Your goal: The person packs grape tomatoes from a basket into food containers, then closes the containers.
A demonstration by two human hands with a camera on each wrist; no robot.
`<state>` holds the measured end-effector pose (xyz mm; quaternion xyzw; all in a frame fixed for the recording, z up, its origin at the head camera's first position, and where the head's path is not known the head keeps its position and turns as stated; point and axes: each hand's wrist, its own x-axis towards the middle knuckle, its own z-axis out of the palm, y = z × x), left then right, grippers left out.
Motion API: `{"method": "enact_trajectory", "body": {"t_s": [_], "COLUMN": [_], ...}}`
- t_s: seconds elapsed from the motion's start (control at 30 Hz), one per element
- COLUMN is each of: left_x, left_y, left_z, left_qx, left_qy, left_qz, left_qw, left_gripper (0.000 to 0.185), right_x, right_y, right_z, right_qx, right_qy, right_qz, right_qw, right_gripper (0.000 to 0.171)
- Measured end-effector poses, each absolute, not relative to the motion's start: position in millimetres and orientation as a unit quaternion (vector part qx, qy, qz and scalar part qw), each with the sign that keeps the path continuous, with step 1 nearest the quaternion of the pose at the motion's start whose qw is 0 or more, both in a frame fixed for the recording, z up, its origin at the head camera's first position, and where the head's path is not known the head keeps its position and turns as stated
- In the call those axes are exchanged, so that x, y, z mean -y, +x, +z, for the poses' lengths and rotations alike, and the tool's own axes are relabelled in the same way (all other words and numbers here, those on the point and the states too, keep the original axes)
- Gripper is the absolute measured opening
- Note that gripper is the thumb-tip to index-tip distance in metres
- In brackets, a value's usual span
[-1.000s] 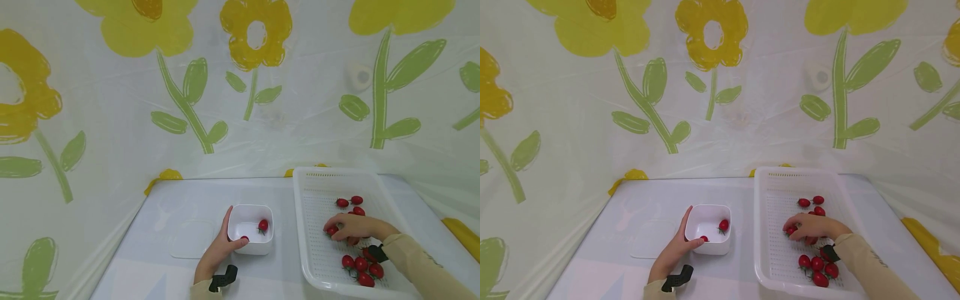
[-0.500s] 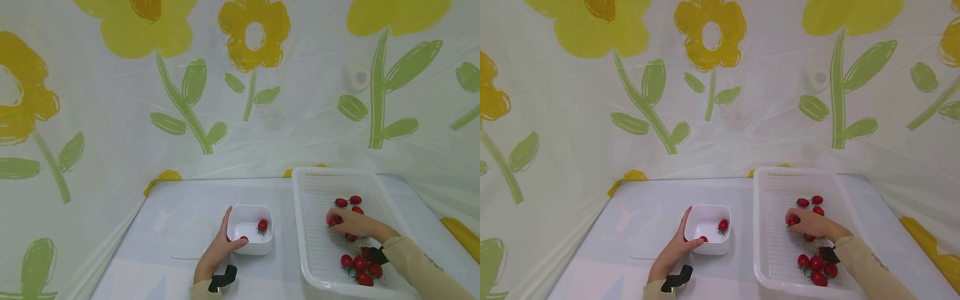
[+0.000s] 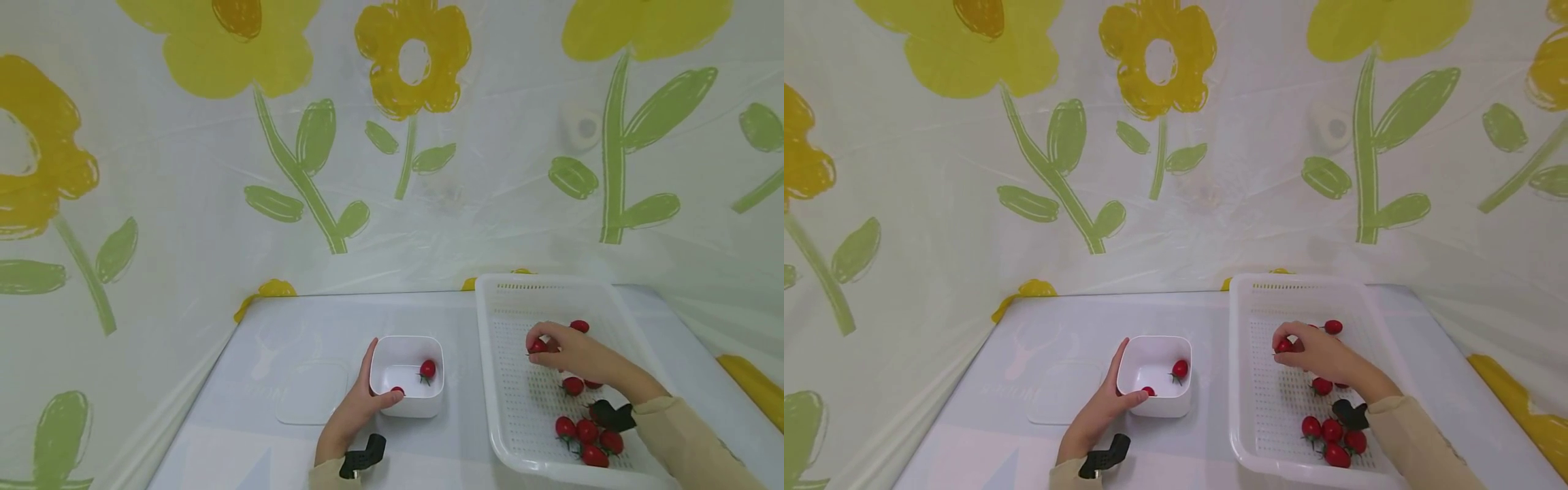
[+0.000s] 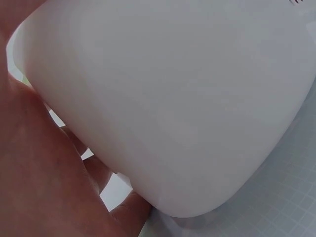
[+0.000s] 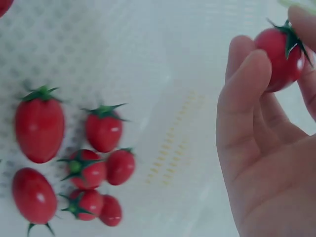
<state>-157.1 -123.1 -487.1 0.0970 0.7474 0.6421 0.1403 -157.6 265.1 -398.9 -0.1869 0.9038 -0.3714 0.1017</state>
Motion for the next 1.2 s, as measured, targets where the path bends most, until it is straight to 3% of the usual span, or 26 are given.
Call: {"method": "enact_trajectory", "body": {"t_s": [0.23,0.37,0.6,1.2], "left_x": [122.4,122.8,123.6,122.5], "left_y": [-156.3,-155.4,-155.1,-156.0], "left_z": [-485.8,-485.7,-486.3,-486.7], "left_qx": [-0.744,-0.744,-0.741,-0.74], "left_qy": [0.098,0.099,0.095,0.108], "left_qz": [0.646,0.646,0.65,0.649], "left_qw": [0.138,0.136,0.14,0.136], "left_gripper": [0.091,0.092,0.092,0.092], "right_x": [-257.5,-251.5,-237.0,-186.0], "right_y": [-145.2,-137.2,-121.0,-92.3], "right_z": [-380.3,-373.1,-367.8,-366.1], "right_qx": [-0.917,-0.907,-0.893,-0.854], "right_qy": [-0.176,-0.16,-0.181,-0.102], "right_qz": [-0.359,-0.39,-0.407,-0.498], "right_qw": [0.021,0.009,-0.06,-0.113], "right_gripper": [0.029,0.034,0.028,0.042]}}
